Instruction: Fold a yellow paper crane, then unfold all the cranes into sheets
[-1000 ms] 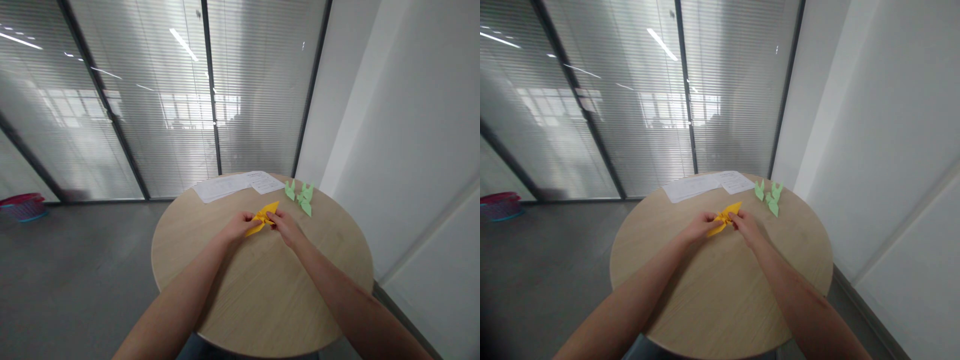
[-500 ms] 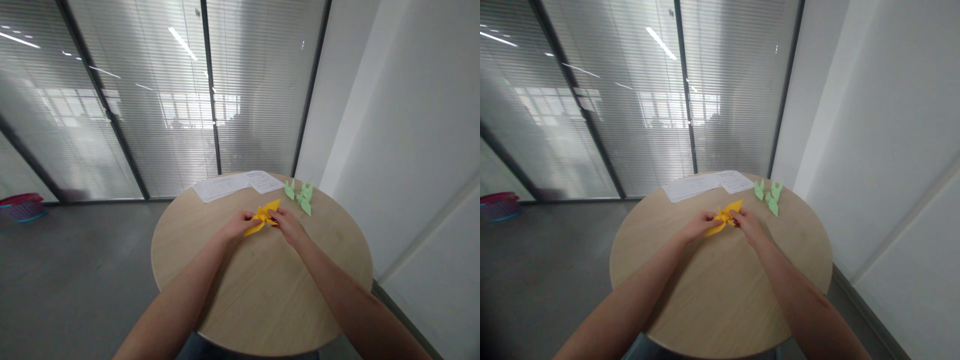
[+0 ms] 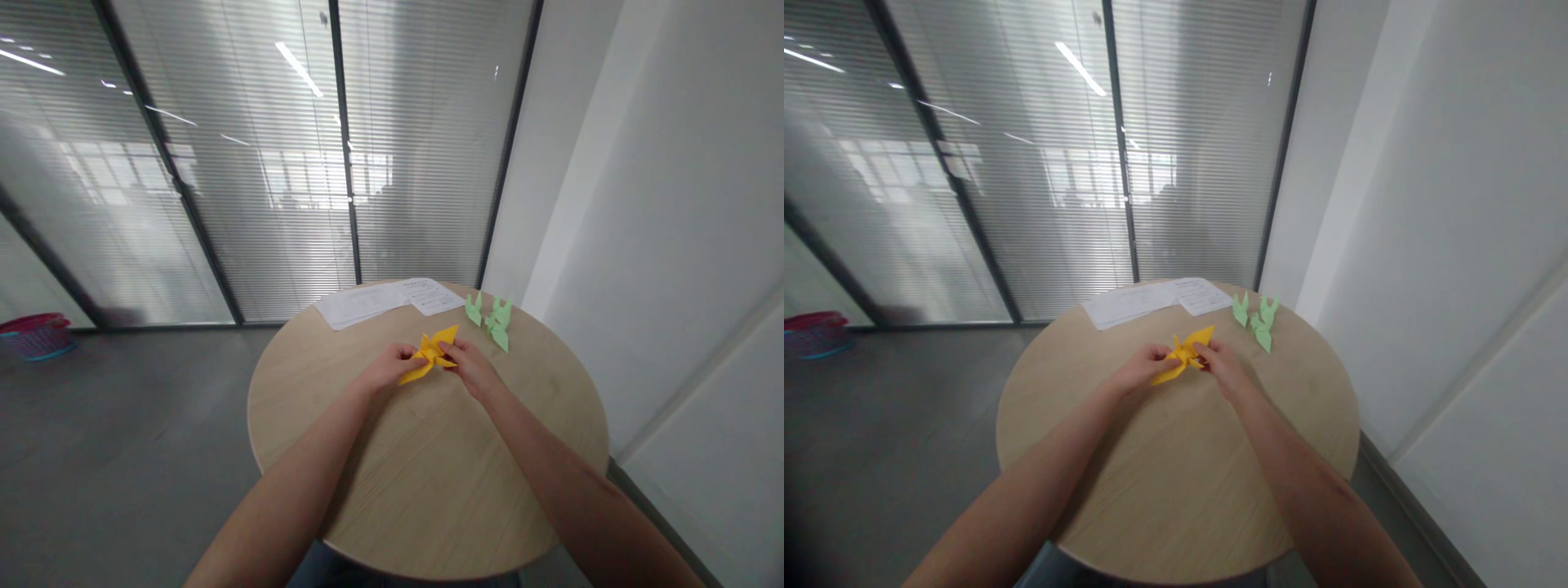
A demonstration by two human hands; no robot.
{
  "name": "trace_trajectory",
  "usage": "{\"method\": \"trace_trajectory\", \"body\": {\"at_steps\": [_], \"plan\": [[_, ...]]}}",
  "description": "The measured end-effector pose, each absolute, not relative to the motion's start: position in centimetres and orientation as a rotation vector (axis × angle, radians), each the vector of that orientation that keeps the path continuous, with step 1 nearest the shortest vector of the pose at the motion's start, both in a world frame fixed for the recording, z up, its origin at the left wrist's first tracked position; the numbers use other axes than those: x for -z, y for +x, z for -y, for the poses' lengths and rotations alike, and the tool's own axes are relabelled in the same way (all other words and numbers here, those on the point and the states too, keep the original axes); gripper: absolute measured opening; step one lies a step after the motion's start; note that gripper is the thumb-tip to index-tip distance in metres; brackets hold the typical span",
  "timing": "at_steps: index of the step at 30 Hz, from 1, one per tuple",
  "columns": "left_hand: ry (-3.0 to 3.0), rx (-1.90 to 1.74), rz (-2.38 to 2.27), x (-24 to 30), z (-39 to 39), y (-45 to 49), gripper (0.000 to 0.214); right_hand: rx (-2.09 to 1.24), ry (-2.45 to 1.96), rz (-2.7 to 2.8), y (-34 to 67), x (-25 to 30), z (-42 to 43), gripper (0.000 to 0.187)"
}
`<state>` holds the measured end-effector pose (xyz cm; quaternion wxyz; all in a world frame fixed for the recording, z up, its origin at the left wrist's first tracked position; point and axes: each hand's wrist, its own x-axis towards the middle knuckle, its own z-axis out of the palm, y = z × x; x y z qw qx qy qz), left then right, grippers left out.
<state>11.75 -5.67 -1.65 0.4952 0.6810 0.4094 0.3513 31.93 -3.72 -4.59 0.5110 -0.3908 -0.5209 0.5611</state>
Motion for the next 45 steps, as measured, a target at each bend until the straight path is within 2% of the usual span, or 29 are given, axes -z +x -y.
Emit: {"method": "trace_trajectory", "body": {"at_steps": [14, 25, 30, 35, 38, 42, 45], "plan": [[1.687, -0.831, -0.988, 2.0, 5.4, 11.5, 0.051, -1.412, -0.976, 1.186, 32.0, 4.4, 3.8, 0.030], [1.622, -0.899, -1.006, 2.2, 5.1, 11.4, 0.053, -1.494, -0.920, 1.156, 31.9, 5.1, 3.3, 0.036], [1.571, -1.019, -1.023, 1.9, 5.0, 11.5, 0.053, -1.330, -0.943, 1.077, 31.8, 4.6, 3.5, 0.033], [1.488, -1.108, -1.070, 1.9, 5.0, 11.7, 0.052, -1.136, -0.803, 1.330, 31.6, 4.0, 4.3, 0.040], [1.499, -1.093, -1.067, 2.3, 4.8, 11.9, 0.058, -1.085, -0.812, 1.431, 31.3, 4.2, 4.5, 0.039], [1.509, -1.022, -1.039, 3.0, 4.5, 12.3, 0.060, -0.992, -0.906, 1.432, 31.3, 4.3, 4.2, 0.028], [1.486, -0.965, -1.083, 3.3, 4.4, 12.6, 0.064, -0.953, -0.949, 1.383, 31.8, 4.2, 3.8, 0.028]]}}
